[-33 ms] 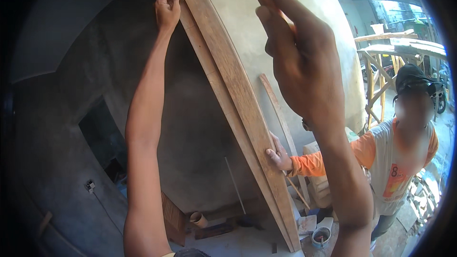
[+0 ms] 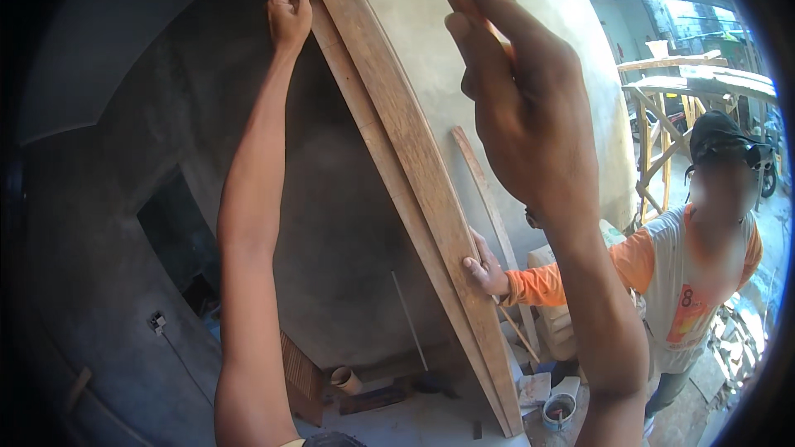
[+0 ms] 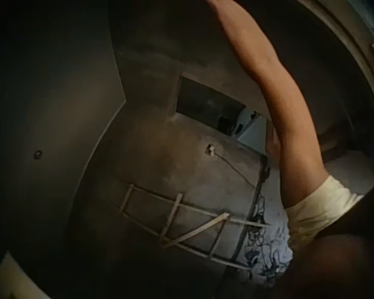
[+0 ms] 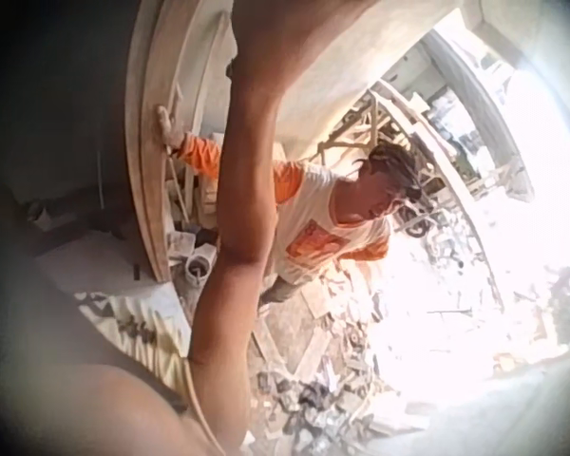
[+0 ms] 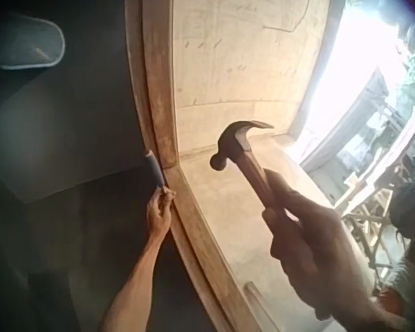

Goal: The person marks a wooden door frame with a pencil, then chisels the frame using a chisel and a hammer.

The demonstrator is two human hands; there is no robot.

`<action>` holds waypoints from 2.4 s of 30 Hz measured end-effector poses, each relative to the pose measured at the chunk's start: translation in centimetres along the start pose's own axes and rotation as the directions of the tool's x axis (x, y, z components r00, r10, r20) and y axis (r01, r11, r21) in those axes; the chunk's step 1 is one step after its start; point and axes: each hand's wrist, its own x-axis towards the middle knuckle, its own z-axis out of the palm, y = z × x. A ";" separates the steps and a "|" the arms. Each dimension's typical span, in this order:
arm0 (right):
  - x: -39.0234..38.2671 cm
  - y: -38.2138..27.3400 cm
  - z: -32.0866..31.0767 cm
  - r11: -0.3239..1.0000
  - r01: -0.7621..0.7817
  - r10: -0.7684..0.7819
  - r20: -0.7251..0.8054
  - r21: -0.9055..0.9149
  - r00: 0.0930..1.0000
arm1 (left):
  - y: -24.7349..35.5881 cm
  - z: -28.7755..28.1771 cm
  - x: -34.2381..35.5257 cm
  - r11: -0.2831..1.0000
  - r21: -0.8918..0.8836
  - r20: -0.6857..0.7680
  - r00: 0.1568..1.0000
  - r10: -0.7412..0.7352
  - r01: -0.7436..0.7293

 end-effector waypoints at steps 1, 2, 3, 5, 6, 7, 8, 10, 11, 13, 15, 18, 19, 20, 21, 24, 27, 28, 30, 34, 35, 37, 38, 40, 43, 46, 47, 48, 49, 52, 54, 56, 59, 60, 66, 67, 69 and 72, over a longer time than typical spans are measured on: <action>-0.4 -0.3 -0.1 1.000 -0.013 0.013 0.026 0.002 1.000 | -0.2 0.0 0.3 0.999 -0.037 -0.017 0.999 -0.028 0.028; -0.6 -0.2 -0.1 1.000 -0.028 0.028 0.042 0.002 0.999 | -0.4 0.2 0.5 0.995 -0.099 -0.072 0.997 0.005 -0.013; -0.9 -0.1 0.1 0.999 -0.040 0.040 0.054 0.007 0.998 | -0.5 0.0 0.4 0.995 -0.098 -0.071 0.997 0.001 -0.008; -1.3 1.8 0.3 0.998 -0.069 0.069 0.022 -0.008 0.997 | -0.7 -0.5 0.3 0.997 0.066 -0.018 0.999 -0.050 0.051; -1.4 2.8 0.3 0.995 -0.094 0.094 -0.012 -0.026 0.996 | -0.8 -0.4 0.3 0.997 0.078 -0.022 1.000 -0.012 0.014; -1.3 3.7 0.2 0.995 -0.099 0.098 -0.012 -0.026 0.995 | -0.9 -0.3 0.1 0.997 0.077 -0.019 1.000 -0.016 0.017; -1.3 4.5 0.1 0.993 -0.114 0.114 -0.008 -0.035 0.993 | -1.0 -0.2 0.0 0.999 0.033 -0.032 0.999 -0.028 0.029; -1.1 5.1 0.1 0.990 -0.132 0.132 -0.005 -0.045 0.991 | -1.3 -0.1 -0.1 0.999 -0.011 -0.042 0.998 -0.043 0.042; -1.1 5.1 0.1 0.992 -0.126 0.126 0.005 -0.030 0.992 | -1.4 -0.3 -0.1 0.999 0.014 -0.032 0.999 -0.036 0.037; -1.0 4.8 0.5 0.992 -0.122 0.122 0.015 -0.015 0.992 | -1.7 -0.5 -0.1 0.999 0.039 -0.020 0.999 -0.033 0.034; -1.0 3.7 1.2 0.997 -0.074 0.075 0.012 -0.015 0.997 | -2.2 -0.8 -0.4 0.998 0.052 -0.020 0.999 -0.038 0.039; -0.8 3.8 1.7 0.996 -0.047 0.047 0.007 -0.081 0.999 | -2.4 -0.9 -0.6 0.996 0.058 -0.025 0.998 -0.059 0.060; -0.9 4.0 1.9 0.996 -0.048 0.048 0.004 -0.081 0.999 | -2.5 -0.9 -0.7 0.997 0.056 -0.023 0.998 -0.058 0.059; -1.1 4.4 2.1 0.995 -0.086 0.085 -0.032 -0.058 0.996 | -2.6 -1.0 -0.7 0.995 0.066 0.006 0.998 -0.068 0.068; -1.3 4.7 2.2 0.992 -0.124 0.121 -0.068 -0.032 0.990 | -2.6 -1.0 -0.7 0.994 0.076 0.034 0.996 -0.079 0.076; -1.6 4.6 2.7 0.992 -0.128 0.128 -0.061 0.005 0.990 | -2.8 -1.4 -1.1 0.992 0.098 0.035 0.996 -0.079 0.076; -1.7 4.8 2.5 0.991 -0.125 0.127 -0.049 0.047 0.991 | -2.4 -1.1 -1.0 0.995 0.074 0.045 0.996 -0.072 0.068; -1.6 4.6 2.1 0.991 -0.126 0.128 -0.047 0.052 0.991 | -2.1 -1.1 -1.0 0.994 0.079 0.046 0.996 -0.073 0.069; -1.1 4.0 1.2 0.996 -0.069 0.066 0.053 0.050 0.996 | -1.3 -1.0 -0.8 0.990 0.123 0.043 0.996 -0.072 0.067; -1.4 4.4 0.4 0.997 -0.060 0.059 0.042 0.037 0.997 | -0.6 -0.2 -0.4 0.993 0.116 0.055 0.998 -0.040 0.034; -1.4 4.2 0.5 0.997 -0.056 0.055 0.037 0.052 0.998 | -0.6 -0.2 -0.3 0.993 0.110 0.054 0.997 -0.048 0.042; -1.2 3.9 0.6 0.996 -0.055 0.053 0.031 0.066 0.998 | -0.7 -0.3 -0.2 0.993 0.104 0.055 0.997 -0.057 0.051; -1.1 3.8 0.6 0.995 -0.060 0.057 0.042 0.076 0.997 | -0.8 -0.3 -0.2 0.994 0.099 0.053 0.997 -0.052 0.046; -0.9 3.9 0.7 0.994 -0.069 0.065 0.052 0.083 0.997 | -0.8 -0.1 -0.3 0.995 0.092 0.054 0.997 -0.050 0.045; -0.9 4.2 1.0 0.996 -0.060 0.056 0.061 0.072 0.997 | -0.7 0.1 -0.3 0.993 0.097 0.046 0.997 -0.066 0.061; -1.2 4.5 2.0 0.999 -0.034 0.034 -0.037 -0.014 0.999 | -0.9 -0.2 0.0 0.996 0.085 0.058 0.998 -0.030 0.025; -0.9 5.1 2.2 0.999 -0.042 0.043 -0.038 0.021 0.998 | -0.9 -0.2 0.1 0.998 0.060 0.052 0.998 -0.017 0.014; -0.7 5.2 2.3 0.997 -0.047 0.049 -0.038 0.057 0.998 | -0.9 -0.3 0.1 0.999 0.037 0.044 0.999 -0.003 0.001; -0.4 4.4 2.8 0.998 -0.038 0.041 -0.037 0.057 0.998 | -1.1 -0.1 -0.1 0.999 0.039 0.039 0.999 0.003 -0.005; 1.6 1.2 2.9 0.975 0.222 -0.219 -0.170 0.003 0.961 | -1.7 0.3 -0.3 0.998 0.036 0.035 0.998 -0.045 0.043; 2.9 1.1 0.9 0.994 -0.033 0.015 0.163 0.105 0.986 | -1.3 0.6 -0.4 0.998 0.056 -0.003 1.000 -0.026 0.026; 3.5 -0.3 2.1 0.999 0.006 0.001 0.151 -0.044 0.989 | -0.3 0.5 -0.7 0.994 0.107 -0.042 0.999 0.013 -0.009; 7.4 -0.2 2.7 0.999 -0.012 0.019 0.213 -0.034 0.977 | 0.7 0.9 -0.5 0.999 0.047 -0.064 0.998 0.016 -0.013; 8.6 1.0 4.4 0.945 0.267 -0.290 -0.108 -0.188 0.951 | 1.2 0.6 -0.6 0.994 0.103 -0.043 0.999 -0.026 0.030; 12.1 1.7 5.6 0.843 0.524 -0.532 -0.045 -0.125 0.845 | 0.1 1.2 -0.6 0.996 0.060 0.018 0.997 -0.069 0.068; 12.4 1.4 5.3 0.929 0.342 -0.312 0.200 -0.140 0.929 | -0.3 0.9 -0.7 0.995 0.065 0.021 0.997 -0.073 0.072; 10.8 1.9 5.1 0.867 0.463 -0.475 -0.024 -0.184 0.880 | -1.2 0.9 -0.7 1.000 -0.030 -0.042 0.999 -0.008 0.006; 6.6 2.4 2.6 0.825 0.555 -0.563 -0.234 -0.108 0.792 | -0.7 0.5 -1.4 0.994 -0.108 -0.155 0.988 -0.021 0.004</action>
